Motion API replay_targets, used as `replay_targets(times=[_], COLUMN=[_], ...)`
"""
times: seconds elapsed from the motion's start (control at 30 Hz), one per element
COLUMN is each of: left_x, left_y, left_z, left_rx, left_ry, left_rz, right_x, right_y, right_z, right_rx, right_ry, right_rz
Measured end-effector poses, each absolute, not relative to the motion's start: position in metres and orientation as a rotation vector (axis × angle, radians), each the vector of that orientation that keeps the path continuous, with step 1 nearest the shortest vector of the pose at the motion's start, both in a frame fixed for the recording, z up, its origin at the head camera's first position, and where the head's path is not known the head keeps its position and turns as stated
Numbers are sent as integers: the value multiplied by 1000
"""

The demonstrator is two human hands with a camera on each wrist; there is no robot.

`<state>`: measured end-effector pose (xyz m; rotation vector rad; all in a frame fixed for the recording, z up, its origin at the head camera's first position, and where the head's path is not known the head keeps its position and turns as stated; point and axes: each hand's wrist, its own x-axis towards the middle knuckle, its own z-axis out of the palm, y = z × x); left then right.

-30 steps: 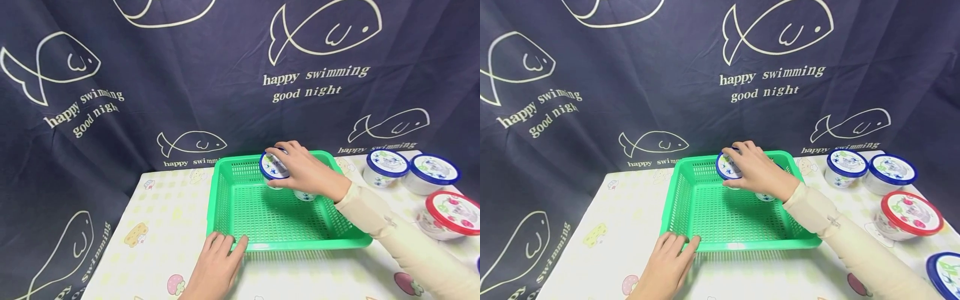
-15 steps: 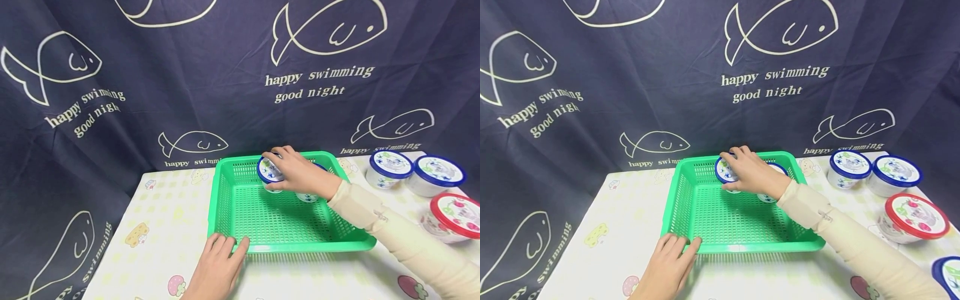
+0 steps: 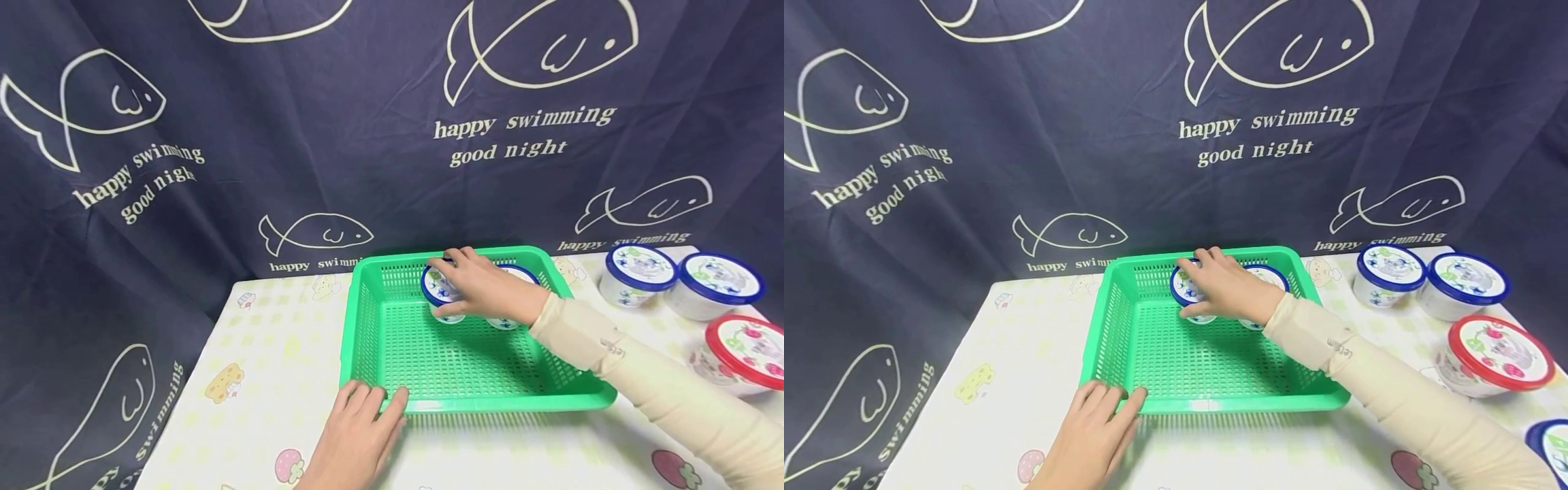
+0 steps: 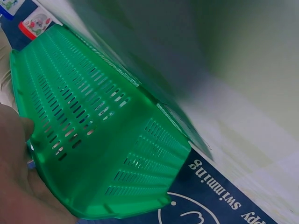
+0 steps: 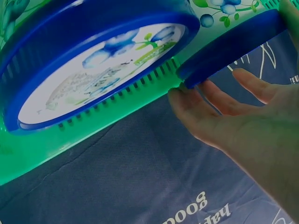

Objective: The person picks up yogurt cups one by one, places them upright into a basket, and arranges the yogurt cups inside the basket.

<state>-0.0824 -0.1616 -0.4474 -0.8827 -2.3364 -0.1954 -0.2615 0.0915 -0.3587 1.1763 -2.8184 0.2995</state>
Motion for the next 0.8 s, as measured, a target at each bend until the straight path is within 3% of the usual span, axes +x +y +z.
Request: replay_targets(times=[0.8], left_x=[-81], left_y=[-163], left_z=[-449], left_rx=[-887], left_ry=[-2378], left_rz=[-197], right_x=[-258], right_y=[91], right_z=[-372], right_rx=[1101], right_ry=[-2906], right_rz=[145])
